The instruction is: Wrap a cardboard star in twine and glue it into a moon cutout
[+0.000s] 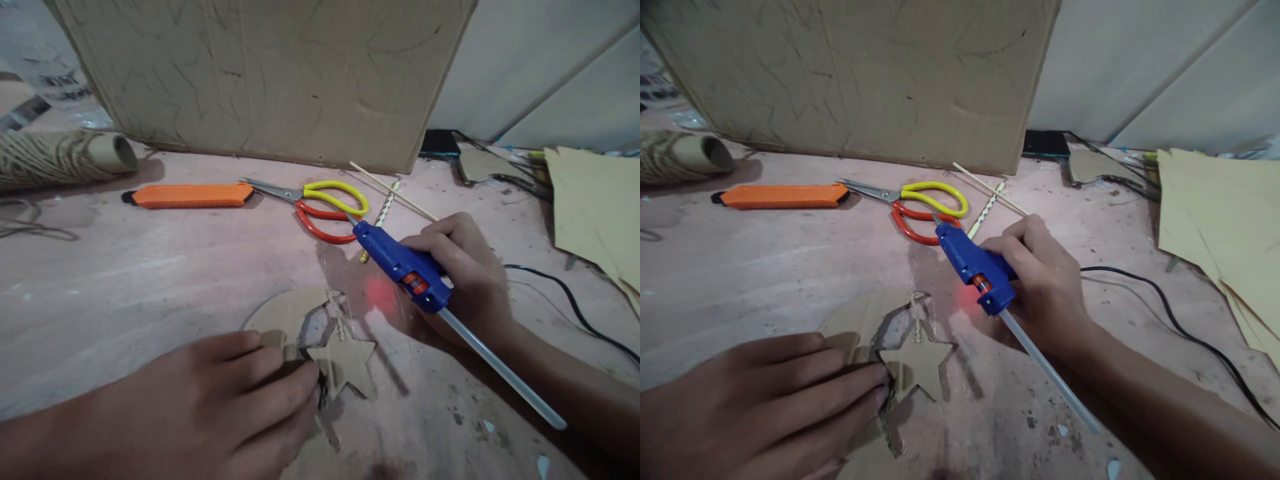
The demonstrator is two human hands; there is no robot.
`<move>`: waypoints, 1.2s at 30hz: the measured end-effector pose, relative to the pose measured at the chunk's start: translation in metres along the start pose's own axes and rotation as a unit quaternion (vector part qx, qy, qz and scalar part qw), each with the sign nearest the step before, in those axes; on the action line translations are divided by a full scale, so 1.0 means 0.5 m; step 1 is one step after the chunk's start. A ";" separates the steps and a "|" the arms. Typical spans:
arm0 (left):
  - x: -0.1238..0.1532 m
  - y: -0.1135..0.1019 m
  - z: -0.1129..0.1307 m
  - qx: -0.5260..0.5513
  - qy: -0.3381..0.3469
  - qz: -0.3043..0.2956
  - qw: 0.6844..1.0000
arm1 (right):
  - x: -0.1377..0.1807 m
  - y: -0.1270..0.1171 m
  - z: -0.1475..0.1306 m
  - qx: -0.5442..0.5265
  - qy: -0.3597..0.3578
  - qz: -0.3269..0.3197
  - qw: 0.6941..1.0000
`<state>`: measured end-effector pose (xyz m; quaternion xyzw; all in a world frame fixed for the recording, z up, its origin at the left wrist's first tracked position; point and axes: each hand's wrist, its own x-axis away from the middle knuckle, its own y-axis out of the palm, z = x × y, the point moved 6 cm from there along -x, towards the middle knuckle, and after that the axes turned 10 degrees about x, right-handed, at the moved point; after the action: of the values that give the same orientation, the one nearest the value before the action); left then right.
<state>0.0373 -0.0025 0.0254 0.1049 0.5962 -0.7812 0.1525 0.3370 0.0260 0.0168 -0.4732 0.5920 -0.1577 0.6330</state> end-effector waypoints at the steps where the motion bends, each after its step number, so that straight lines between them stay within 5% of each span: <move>1: -0.001 -0.001 -0.003 0.006 -0.010 0.005 1.000 | -0.001 0.000 -0.002 -0.003 -0.007 -0.002 1.000; 11: 0.020 0.001 -0.012 0.042 -0.042 0.036 0.998 | -0.009 -0.003 -0.009 -0.041 0.028 -0.013 0.999; 21: 0.030 -0.016 -0.078 -0.033 -0.274 0.032 0.960 | -0.006 -0.002 -0.008 -0.044 0.035 -0.031 0.998; 36: 0.029 0.007 -0.050 0.036 -0.123 -0.063 0.990 | 0.000 0.008 0.009 -0.033 0.010 -0.046 0.998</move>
<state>0.0245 0.0190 0.0103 -0.0241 0.5494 -0.8174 0.1715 0.3397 0.0300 0.0132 -0.5193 0.5808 -0.1721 0.6028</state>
